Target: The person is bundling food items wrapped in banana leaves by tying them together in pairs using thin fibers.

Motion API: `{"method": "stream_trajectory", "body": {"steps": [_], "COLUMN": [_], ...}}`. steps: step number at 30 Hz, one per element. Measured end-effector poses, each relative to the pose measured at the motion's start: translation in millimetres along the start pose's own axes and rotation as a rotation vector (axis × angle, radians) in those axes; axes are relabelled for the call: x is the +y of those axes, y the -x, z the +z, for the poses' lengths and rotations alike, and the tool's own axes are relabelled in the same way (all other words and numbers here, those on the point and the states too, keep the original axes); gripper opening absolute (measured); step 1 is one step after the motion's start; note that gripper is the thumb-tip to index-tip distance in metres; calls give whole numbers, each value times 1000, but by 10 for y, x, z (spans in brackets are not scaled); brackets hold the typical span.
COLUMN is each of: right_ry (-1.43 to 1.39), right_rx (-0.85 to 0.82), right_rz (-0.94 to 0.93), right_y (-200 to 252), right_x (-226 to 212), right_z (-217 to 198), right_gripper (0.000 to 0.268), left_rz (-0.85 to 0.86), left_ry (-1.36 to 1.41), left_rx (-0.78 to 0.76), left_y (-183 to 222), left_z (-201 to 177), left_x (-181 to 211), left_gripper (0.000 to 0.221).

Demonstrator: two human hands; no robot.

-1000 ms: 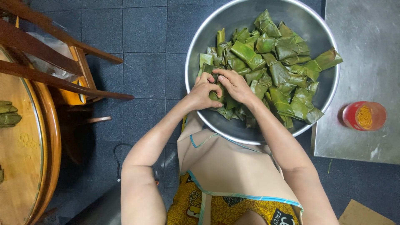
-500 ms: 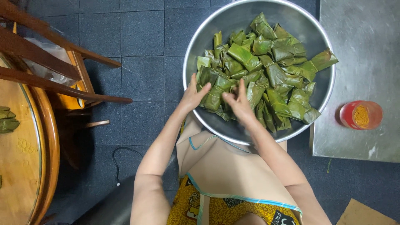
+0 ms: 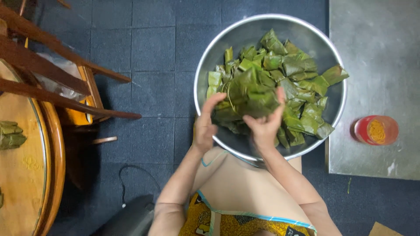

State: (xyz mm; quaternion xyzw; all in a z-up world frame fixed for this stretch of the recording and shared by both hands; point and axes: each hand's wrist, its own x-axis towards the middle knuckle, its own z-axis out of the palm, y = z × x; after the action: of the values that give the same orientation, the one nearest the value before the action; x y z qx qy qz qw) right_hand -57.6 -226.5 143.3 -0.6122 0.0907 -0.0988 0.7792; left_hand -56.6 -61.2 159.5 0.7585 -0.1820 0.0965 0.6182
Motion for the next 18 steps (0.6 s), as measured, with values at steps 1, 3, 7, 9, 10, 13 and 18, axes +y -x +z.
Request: {"method": "stream_trajectory", "body": {"steps": [1, 3, 7, 9, 10, 13, 18], "right_ry": [57, 114, 382, 473, 505, 556, 635], "right_rx": [-3, 7, -29, -55, -99, -139, -171], "right_rz": [-97, -201, -595, -711, -792, -863, -974], "right_y": [13, 45, 115, 94, 37, -14, 48], "right_x": [-44, -112, -178, -278, -372, -572, -648], "right_z": [-19, -61, -100, -170, -233, -515, -764], "right_gripper": [115, 118, 134, 141, 124, 91, 43], "left_rz": [41, 81, -252, -326, -540, -813, -801], "left_ry": [313, 632, 1265, 1532, 1647, 1690, 1667], "left_rx": [167, 320, 198, 108, 173, 302, 271], "left_y": [-46, -181, -316, -255, -221, -122, -225], "left_z": [57, 263, 595, 623, 626, 676, 696], "left_x": [-60, 1, -132, -444, -567, -829, -805], "left_gripper": [88, 94, 90, 82, 86, 90, 89]}}
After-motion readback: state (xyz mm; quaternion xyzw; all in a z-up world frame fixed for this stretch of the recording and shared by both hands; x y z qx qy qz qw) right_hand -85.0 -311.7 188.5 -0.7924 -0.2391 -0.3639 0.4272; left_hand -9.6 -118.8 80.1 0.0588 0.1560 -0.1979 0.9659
